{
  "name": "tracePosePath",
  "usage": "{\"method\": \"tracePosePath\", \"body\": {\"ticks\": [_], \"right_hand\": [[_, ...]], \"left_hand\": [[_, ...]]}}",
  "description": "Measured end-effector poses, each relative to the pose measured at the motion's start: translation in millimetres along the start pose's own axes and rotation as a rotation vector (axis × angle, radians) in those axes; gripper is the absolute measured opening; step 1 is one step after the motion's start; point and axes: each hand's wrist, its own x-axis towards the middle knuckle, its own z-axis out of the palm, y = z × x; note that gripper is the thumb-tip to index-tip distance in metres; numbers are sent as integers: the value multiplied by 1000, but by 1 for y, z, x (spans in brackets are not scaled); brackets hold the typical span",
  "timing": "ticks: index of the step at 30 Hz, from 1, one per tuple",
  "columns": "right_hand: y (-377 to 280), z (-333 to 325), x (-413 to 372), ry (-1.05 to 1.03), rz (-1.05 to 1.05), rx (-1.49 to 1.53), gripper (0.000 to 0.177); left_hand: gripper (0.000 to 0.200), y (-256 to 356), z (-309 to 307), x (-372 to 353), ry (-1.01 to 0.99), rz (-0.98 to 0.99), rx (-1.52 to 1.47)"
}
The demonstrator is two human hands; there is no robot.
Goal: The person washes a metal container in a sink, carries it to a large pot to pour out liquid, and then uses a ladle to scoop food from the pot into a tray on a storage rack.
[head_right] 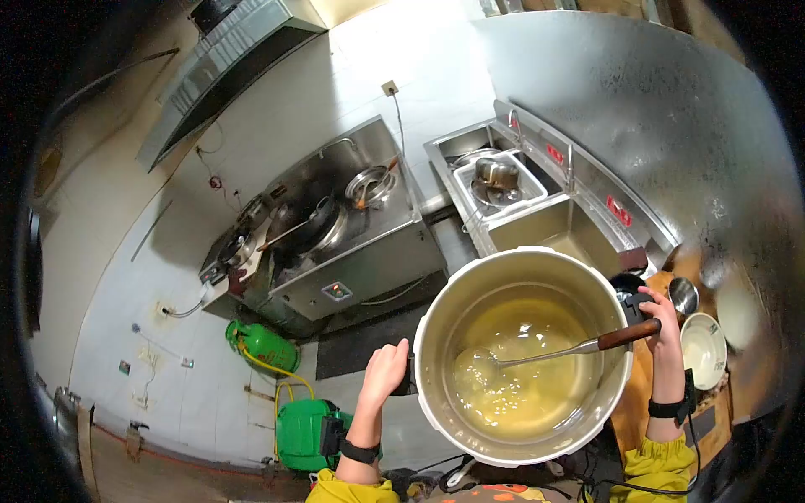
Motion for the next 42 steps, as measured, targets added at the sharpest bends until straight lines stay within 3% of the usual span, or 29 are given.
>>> {"method": "tracePosePath", "body": {"ticks": [7,18,27,30,37,42], "right_hand": [[24,-12,60,119,-26,49,35],[44,17,89,526,-36,22,35],[97,20,105,772,-37,-3,34],[99,41,102,847,2,7,35],[122,22,105,881,15,76,37],[121,28,96,805,-64,-40,34]], "left_hand": [[53,11,40,130,-162,100,6],[53,35,91,279,-497,235,-7],[51,30,127,371,-720,380,-7],[50,29,140,385,-709,480,12],[40,50,137,404,-802,465,-59],[41,46,156,392,-410,692,-37]]}}
